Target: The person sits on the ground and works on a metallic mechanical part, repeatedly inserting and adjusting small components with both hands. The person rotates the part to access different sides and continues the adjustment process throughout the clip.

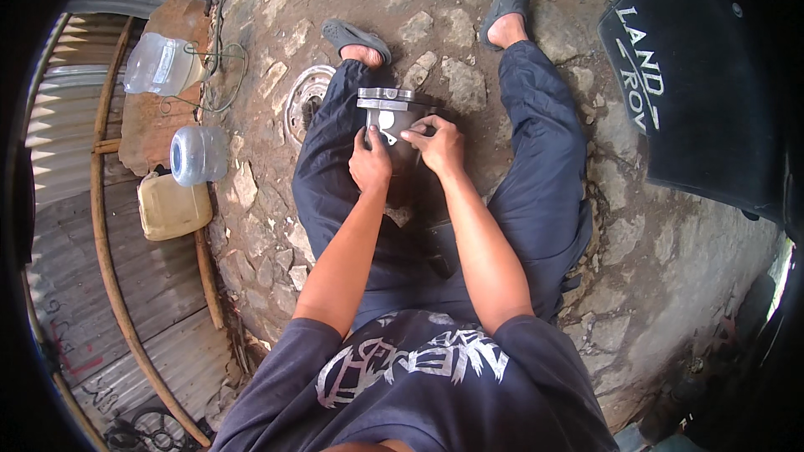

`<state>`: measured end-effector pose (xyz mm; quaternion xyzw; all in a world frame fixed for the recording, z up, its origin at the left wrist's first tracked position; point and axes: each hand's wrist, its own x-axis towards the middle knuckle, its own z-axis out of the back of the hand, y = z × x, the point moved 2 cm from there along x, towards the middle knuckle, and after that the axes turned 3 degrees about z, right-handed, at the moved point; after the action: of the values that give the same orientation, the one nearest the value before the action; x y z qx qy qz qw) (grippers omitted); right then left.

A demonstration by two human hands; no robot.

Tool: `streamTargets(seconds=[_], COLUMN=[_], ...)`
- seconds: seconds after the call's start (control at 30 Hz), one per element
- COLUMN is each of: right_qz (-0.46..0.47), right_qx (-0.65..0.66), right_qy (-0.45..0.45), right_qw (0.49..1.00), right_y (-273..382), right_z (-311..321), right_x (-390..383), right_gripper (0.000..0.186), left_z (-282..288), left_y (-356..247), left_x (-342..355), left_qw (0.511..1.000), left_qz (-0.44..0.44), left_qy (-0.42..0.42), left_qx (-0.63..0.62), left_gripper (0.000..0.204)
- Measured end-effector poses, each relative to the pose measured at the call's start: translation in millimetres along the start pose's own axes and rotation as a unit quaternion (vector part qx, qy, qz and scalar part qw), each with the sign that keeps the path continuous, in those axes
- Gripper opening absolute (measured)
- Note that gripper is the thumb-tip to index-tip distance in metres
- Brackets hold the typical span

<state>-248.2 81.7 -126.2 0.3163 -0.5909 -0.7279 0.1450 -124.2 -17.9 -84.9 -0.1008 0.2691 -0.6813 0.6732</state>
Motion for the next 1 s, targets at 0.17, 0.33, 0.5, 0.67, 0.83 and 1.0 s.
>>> streamTargets(seconds=[0.17,0.33,0.5,0.67,0.83,1.0], right_qz=[0.035,-0.049,-0.012,-0.005,-0.013,-0.049], right_qx=[-0.062,0.073,0.086,0.066,-0.075,0.073], right_qy=[-0.034,0.029,-0.011,-0.005,0.008,0.066], right_qw=[0.997,0.996,0.996,0.998,0.997,0.994], right_y=[20.2,7.4,-3.4,-10.8,27.9,8.9], right_z=[-13.0,10.5,9.4,-10.1,-17.4,-2.5], right_x=[-9.7,-4.0,-4.8,2.8,0.9,10.1], right_gripper=[0.029,0.022,0.022,0.025,0.028,0.022], left_z=[5.5,2.2,1.4,7.8,12.0,10.7], left_y=[-0.4,1.2,-5.4,0.3,5.1,3.2], left_x=[3.1,-3.0,-5.9,6.5,8.1,5.7], left_qw=[1.000,1.000,1.000,1.000,0.999,0.998], left_qz=[0.003,0.010,0.011,0.021,0.030,0.029], left_qy=[0.007,-0.001,-0.001,0.014,0.016,0.030], left_qx=[-0.016,-0.007,0.002,-0.019,-0.032,-0.037], left_gripper=[0.060,0.061,0.060,0.059,0.060,0.064])
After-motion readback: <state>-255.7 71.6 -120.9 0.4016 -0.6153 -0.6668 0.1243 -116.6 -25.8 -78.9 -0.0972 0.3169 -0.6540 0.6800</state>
